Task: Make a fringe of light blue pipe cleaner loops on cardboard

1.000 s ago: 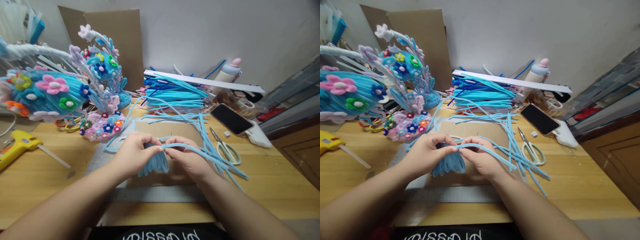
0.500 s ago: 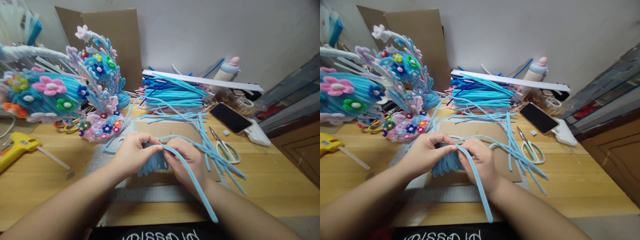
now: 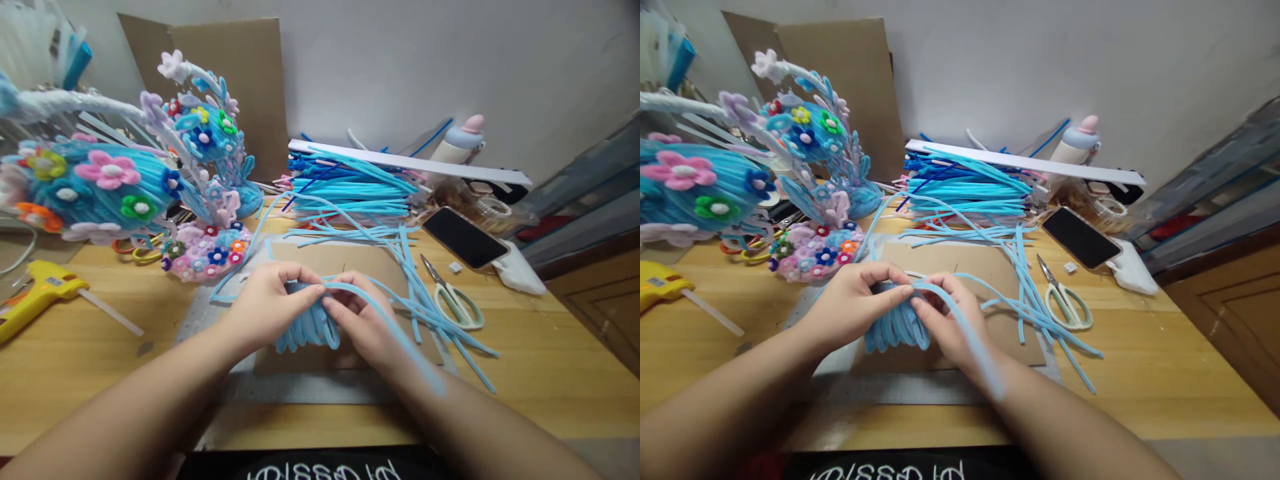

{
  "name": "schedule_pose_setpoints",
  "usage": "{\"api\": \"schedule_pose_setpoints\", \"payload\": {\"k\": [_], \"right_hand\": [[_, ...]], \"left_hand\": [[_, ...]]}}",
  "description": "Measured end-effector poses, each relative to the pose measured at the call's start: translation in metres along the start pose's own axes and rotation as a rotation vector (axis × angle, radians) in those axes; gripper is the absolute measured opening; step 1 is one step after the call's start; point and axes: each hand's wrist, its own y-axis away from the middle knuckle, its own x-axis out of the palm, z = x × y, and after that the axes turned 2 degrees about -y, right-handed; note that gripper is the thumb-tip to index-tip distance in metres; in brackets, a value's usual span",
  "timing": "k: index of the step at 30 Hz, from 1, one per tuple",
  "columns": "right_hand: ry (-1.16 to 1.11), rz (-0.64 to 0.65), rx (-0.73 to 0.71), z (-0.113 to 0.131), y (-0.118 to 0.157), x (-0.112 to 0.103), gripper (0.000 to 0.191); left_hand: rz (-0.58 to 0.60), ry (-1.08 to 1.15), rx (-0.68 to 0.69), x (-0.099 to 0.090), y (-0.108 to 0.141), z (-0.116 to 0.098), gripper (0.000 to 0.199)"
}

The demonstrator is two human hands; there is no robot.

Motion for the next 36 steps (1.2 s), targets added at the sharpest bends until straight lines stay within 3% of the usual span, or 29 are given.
{"api": "schedule_pose_setpoints", "payload": {"k": [4, 9, 12, 20, 23, 26, 31, 36], "right_hand": [[-0.175, 0.047, 0.177, 0.000, -0.004, -0.005, 0.017], [-0.255, 0.078, 0.247, -0.006, -0.006, -0.009, 0.016], [-0.278, 0.056, 0.297, -0.009, -0.006, -0.009, 0.018], [-0.233, 0.140, 0.316, -0.005, -0.006, -0.008, 0.020], [-0.125, 0.256, 0.348, 0.003, -0.009, -0.014, 0.022], [-0.033, 0.368, 0.336, 0.013, -0.013, -0.023, 0.021], [-0.061, 0.418, 0.466, 0.022, -0.016, -0.032, 0.025], [0.024, 0.562, 0.619, 0.033, -0.024, -0.031, 0.024]], "left_hand": [[0.010, -0.013, 0.037, -0.002, 0.000, 0.002, 0.014], [0.105, 0.065, 0.010, -0.003, -0.001, 0.006, 0.017], [0.092, 0.008, 0.041, -0.004, -0.002, 0.007, 0.018], [0.021, -0.210, 0.182, -0.004, -0.003, 0.009, 0.012], [0.039, -0.236, 0.206, -0.004, -0.003, 0.009, 0.011], [0.118, -0.201, 0.231, -0.005, -0.002, 0.006, 0.010], [0.304, -0.185, 0.371, -0.009, 0.000, 0.004, 0.006], [0.350, -0.350, 0.487, -0.012, 0.006, -0.001, 0.004]]}}
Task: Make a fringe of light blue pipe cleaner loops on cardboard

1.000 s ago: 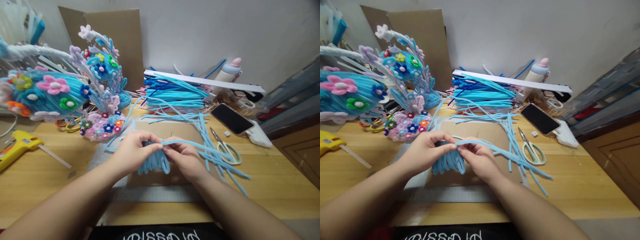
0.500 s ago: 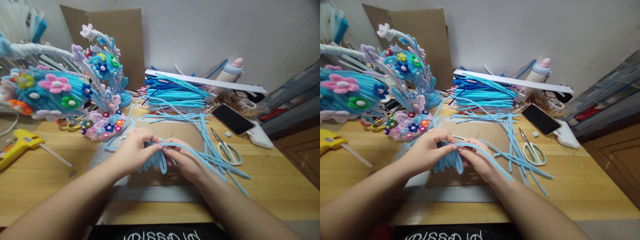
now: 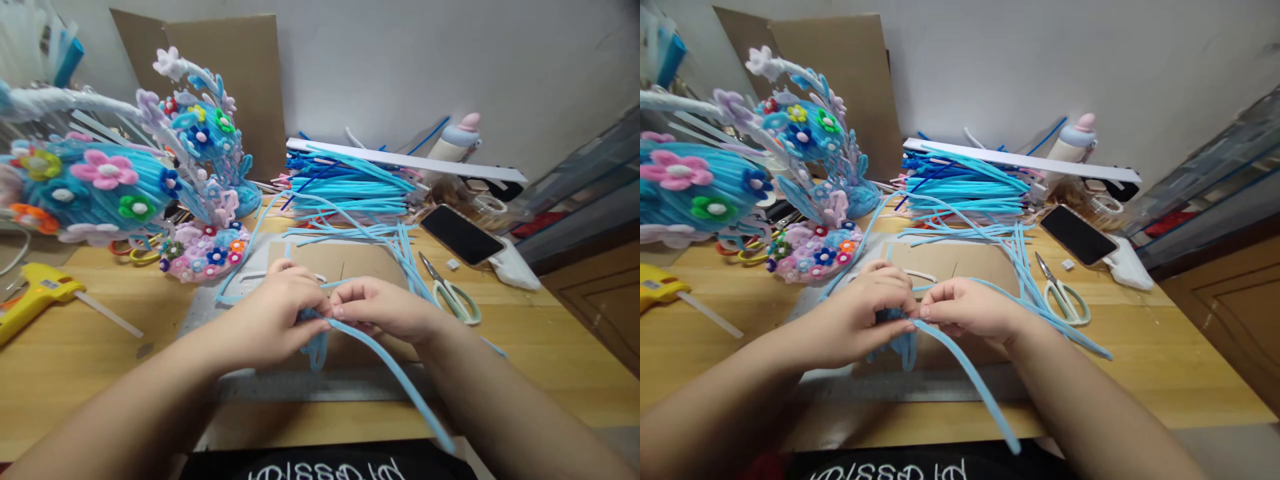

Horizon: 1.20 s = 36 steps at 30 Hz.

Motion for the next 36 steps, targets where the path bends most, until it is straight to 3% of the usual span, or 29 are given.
{"api": "schedule_pose_setpoints", "payload": {"k": [10, 15, 19, 25, 31, 36], "right_hand": [[0.034, 0.252, 0.389, 0.021, -0.013, -0.009, 0.007], [0.121, 0.256, 0.399, 0.028, -0.016, -0.006, 0.009], [0.376, 0.156, 0.312, 0.032, -0.015, -0.002, 0.013], [0.777, -0.012, 0.045, 0.039, -0.007, 0.010, 0.008], [1.226, -0.219, -0.295, 0.039, 0.001, 0.022, 0.008], [1.583, -0.259, -0.562, 0.030, 0.007, 0.029, 0.014]], "left_hand": [[-0.029, -0.209, 0.089, 0.004, 0.004, -0.013, 0.014], [-0.066, -0.264, 0.092, 0.004, 0.004, -0.011, 0.015], [-0.075, -0.295, 0.087, 0.006, 0.004, -0.010, 0.017], [-0.116, -0.249, 0.037, 0.007, 0.004, -0.007, 0.014], [-0.155, -0.217, -0.127, 0.007, 0.004, -0.005, 0.010], [-0.216, -0.181, -0.226, 0.007, 0.004, -0.007, 0.011]]}}
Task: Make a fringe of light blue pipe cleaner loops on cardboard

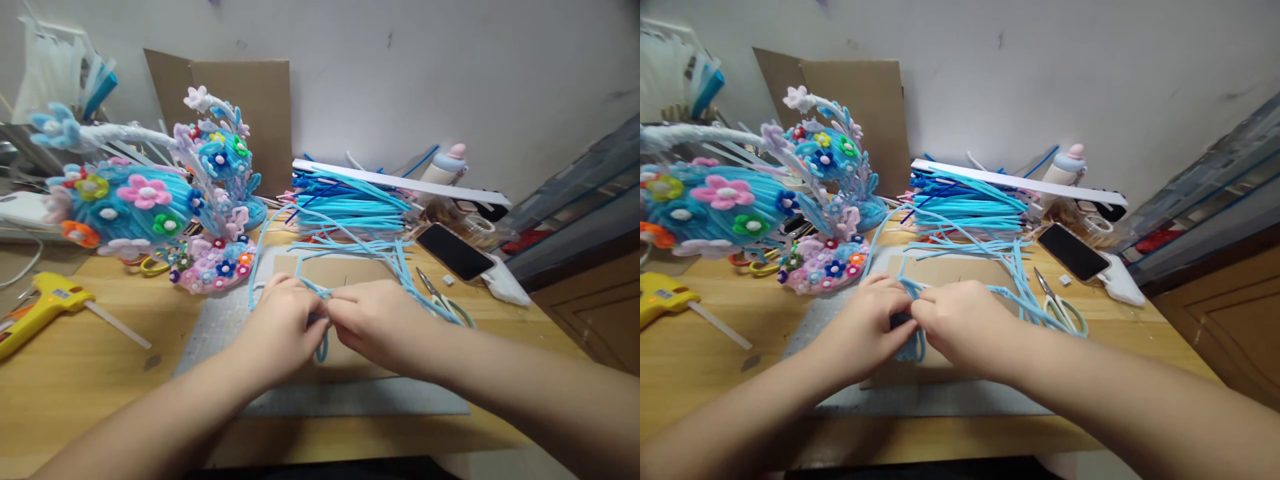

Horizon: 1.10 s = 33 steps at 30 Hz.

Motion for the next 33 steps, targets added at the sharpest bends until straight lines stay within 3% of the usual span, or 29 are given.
{"api": "schedule_pose_setpoints", "payload": {"k": [2, 5, 9, 14, 22, 25, 29, 31, 33], "right_hand": [[0.105, -0.074, -0.007, 0.005, 0.005, 0.002, 0.017], [0.123, -0.144, 0.111, 0.015, 0.013, 0.004, 0.017], [-0.231, -0.200, 0.311, 0.021, 0.017, 0.008, 0.019], [-0.704, -0.246, 0.499, 0.013, 0.015, 0.018, 0.017], [-0.656, -0.268, 0.518, -0.006, 0.018, 0.023, 0.035], [-0.913, -0.333, 0.513, -0.008, 0.011, 0.028, 0.028], [-1.469, -0.227, 0.626, -0.004, 0.001, 0.030, 0.030], [-1.516, -0.194, 0.654, -0.003, -0.001, 0.029, 0.041], [-1.353, -0.261, 0.649, -0.004, 0.000, 0.028, 0.057]], "left_hand": [[-0.037, -0.004, -0.034, 0.001, 0.001, -0.001, 0.010], [-0.117, -0.049, -0.070, 0.001, 0.002, -0.002, 0.011], [-0.248, -0.099, -0.081, 0.000, 0.003, -0.003, 0.011], [-0.346, -0.179, -0.051, 0.000, 0.004, -0.003, 0.013], [-0.327, -0.248, -0.001, 0.004, 0.004, -0.002, 0.015], [-0.320, -0.273, 0.023, 0.004, 0.003, -0.003, 0.017], [-0.335, -0.318, 0.059, 0.005, 0.002, -0.004, 0.019], [-0.343, -0.321, 0.058, 0.004, 0.002, -0.003, 0.018], [-0.348, -0.315, 0.049, 0.003, 0.002, -0.003, 0.018]]}}
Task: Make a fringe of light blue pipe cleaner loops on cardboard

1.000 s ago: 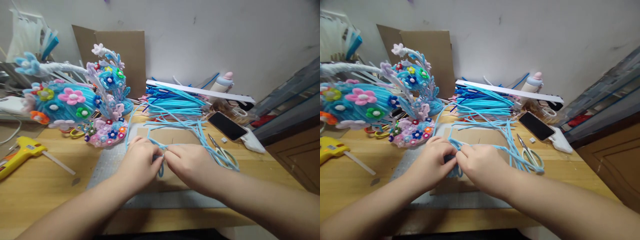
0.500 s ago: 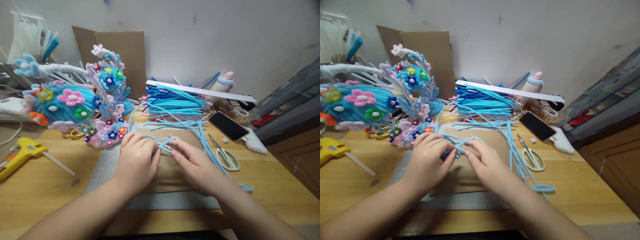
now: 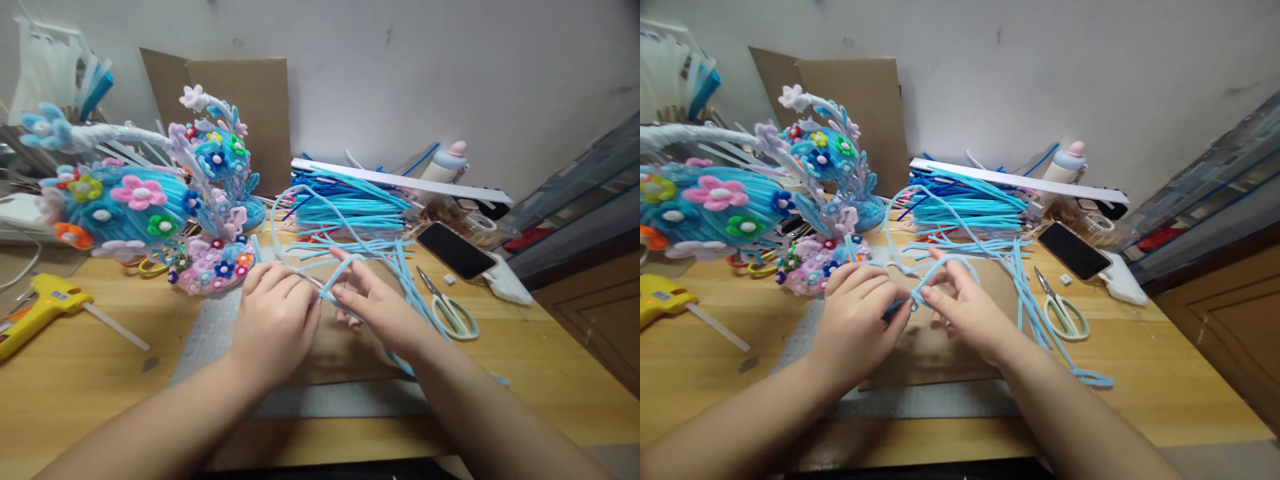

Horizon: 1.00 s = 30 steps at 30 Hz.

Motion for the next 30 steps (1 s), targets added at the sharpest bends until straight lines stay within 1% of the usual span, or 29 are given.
{"api": "schedule_pose_setpoints", "payload": {"k": [2, 3, 5, 7, 9, 10, 11, 13, 14, 16, 18, 20, 22, 23, 25, 27, 30], "right_hand": [[0.188, -0.112, -0.124, 0.001, -0.002, -0.007, 0.064], [0.281, -0.161, -0.181, 0.001, -0.004, -0.013, 0.062], [0.473, -0.215, -0.262, 0.004, -0.008, -0.028, 0.053], [0.644, -0.225, -0.307, 0.009, -0.011, -0.043, 0.044], [0.685, -0.177, -0.304, 0.013, -0.012, -0.051, 0.036], [0.630, -0.117, -0.273, 0.015, -0.012, -0.052, 0.034], [0.524, -0.043, -0.223, 0.015, -0.011, -0.049, 0.035], [0.244, 0.106, -0.093, 0.013, -0.008, -0.037, 0.037], [0.105, 0.144, -0.031, 0.011, -0.007, -0.028, 0.036], [-0.099, 0.127, 0.049, 0.006, -0.004, -0.012, 0.031], [-0.212, 0.077, 0.092, 0.001, -0.002, -0.001, 0.031], [-0.287, 0.086, 0.136, -0.001, -0.002, 0.003, 0.032], [-0.327, 0.140, 0.182, -0.002, -0.002, 0.001, 0.030], [-0.328, 0.161, 0.197, -0.002, -0.003, -0.001, 0.028], [-0.291, 0.163, 0.203, -0.004, -0.004, -0.004, 0.026], [-0.248, 0.146, 0.183, -0.006, -0.006, -0.007, 0.025], [-0.240, 0.145, 0.135, -0.010, -0.008, -0.008, 0.025]], "left_hand": [[0.003, 0.004, -0.012, -0.001, 0.000, 0.001, 0.017], [0.008, 0.006, -0.014, -0.001, 0.000, 0.001, 0.017], [0.010, 0.008, -0.016, -0.001, 0.000, 0.001, 0.017], [0.002, 0.010, -0.015, -0.001, 0.000, 0.001, 0.016], [-0.007, 0.010, -0.013, 0.001, 0.001, 0.001, 0.016], [-0.013, 0.010, -0.007, 0.001, 0.001, 0.001, 0.016], [-0.019, 0.009, 0.002, 0.002, 0.002, 0.000, 0.016], [-0.034, -0.001, 0.028, 0.004, 0.002, -0.001, 0.016], [-0.044, -0.009, 0.044, 0.005, 0.002, -0.001, 0.017], [-0.063, -0.026, 0.073, 0.007, 0.003, -0.003, 0.019], [-0.079, -0.042, 0.093, 0.008, 0.004, -0.003, 0.021], [-0.083, -0.059, 0.108, 0.009, 0.006, -0.004, 0.021], [-0.081, -0.076, 0.129, 0.010, 0.007, -0.004, 0.019], [-0.079, -0.082, 0.140, 0.011, 0.007, -0.003, 0.019], [-0.070, -0.078, 0.145, 0.012, 0.007, -0.003, 0.019], [-0.040, -0.034, 0.111, 0.011, 0.005, -0.002, 0.019], [0.063, 0.086, 0.026, 0.009, 0.002, 0.000, 0.015]]}}
